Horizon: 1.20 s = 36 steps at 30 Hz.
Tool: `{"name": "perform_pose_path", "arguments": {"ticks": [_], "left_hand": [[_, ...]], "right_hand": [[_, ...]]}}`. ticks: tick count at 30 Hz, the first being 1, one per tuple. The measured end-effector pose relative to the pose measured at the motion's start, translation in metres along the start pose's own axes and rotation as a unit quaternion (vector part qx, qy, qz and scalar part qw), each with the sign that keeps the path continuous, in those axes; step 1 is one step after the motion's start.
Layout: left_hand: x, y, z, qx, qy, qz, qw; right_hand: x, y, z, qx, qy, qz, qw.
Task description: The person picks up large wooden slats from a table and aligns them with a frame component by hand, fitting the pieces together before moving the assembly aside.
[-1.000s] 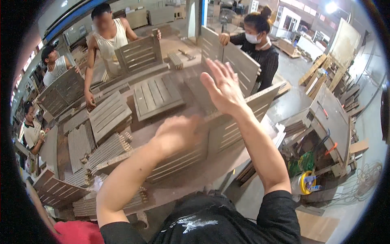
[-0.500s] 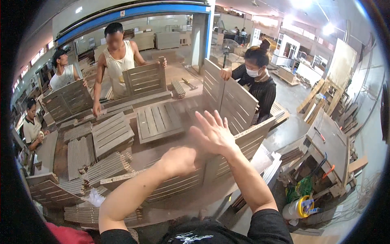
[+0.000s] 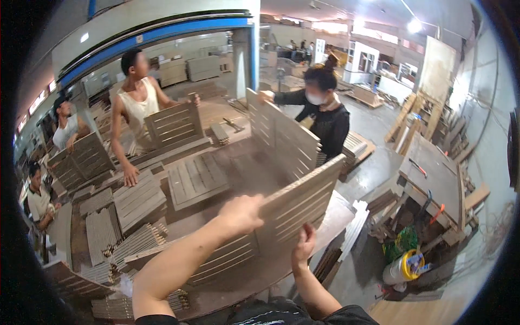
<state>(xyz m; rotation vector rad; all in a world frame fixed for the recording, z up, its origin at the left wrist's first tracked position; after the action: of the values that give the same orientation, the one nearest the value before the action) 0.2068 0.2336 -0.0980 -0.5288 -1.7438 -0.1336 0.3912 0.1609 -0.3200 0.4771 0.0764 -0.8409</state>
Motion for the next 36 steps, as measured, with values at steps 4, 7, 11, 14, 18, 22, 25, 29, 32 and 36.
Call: {"name": "perform_pose_path", "arguments": {"ticks": [4,7,11,14,18,22,25,29,32,36], "left_hand": [[0.000,-0.009,-0.011,-0.023,0.021,-0.012,0.999],[0.001,-0.021,-0.015,-0.003,0.002,0.000,1.000],[0.044,-0.050,-0.023,-0.026,-0.081,-0.021,0.996],[0.089,-0.080,-0.036,-0.107,-0.165,-0.076,0.977],[0.146,-0.125,-0.013,-0.135,-0.254,-0.183,0.940],[0.129,-0.164,0.044,-0.106,-0.305,-0.294,0.900],[0.071,-0.177,0.107,-0.037,-0.416,-0.273,0.867],[-0.010,-0.174,0.172,0.023,-0.529,-0.214,0.821],[-0.028,-0.179,0.187,0.015,-0.551,-0.211,0.807],[-0.005,-0.184,0.175,0.060,-0.524,-0.210,0.823]], "right_hand": [[0.054,-0.067,-0.133,-0.188,0.031,-0.045,0.981],[0.064,-0.092,-0.165,-0.289,0.089,-0.019,0.953],[0.038,-0.084,-0.119,-0.495,0.293,-0.040,0.817],[0.013,-0.004,-0.065,-0.232,0.387,0.105,0.886],[0.036,0.097,0.049,-0.118,0.320,0.003,0.940],[0.030,0.145,0.174,-0.026,0.162,-0.022,0.986],[0.001,0.159,0.191,0.087,0.163,0.058,0.981],[-0.034,0.145,0.160,0.114,0.110,0.122,0.980],[-0.060,0.120,0.137,0.132,0.121,0.192,0.965],[-0.052,0.124,0.113,0.027,0.155,0.196,0.968]]}}
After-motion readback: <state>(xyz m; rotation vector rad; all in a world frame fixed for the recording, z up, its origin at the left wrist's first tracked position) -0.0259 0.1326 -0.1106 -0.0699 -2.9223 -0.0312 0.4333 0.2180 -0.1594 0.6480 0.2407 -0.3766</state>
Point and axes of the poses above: each hand's wrist, its own y-axis towards the middle knuckle, its own x-axis out of the back of the hand, z = x × y, the point moved 6 cm from there along y, towards the middle knuckle, and after that the axes turned 8 degrees about x, right-handed, at the moved point
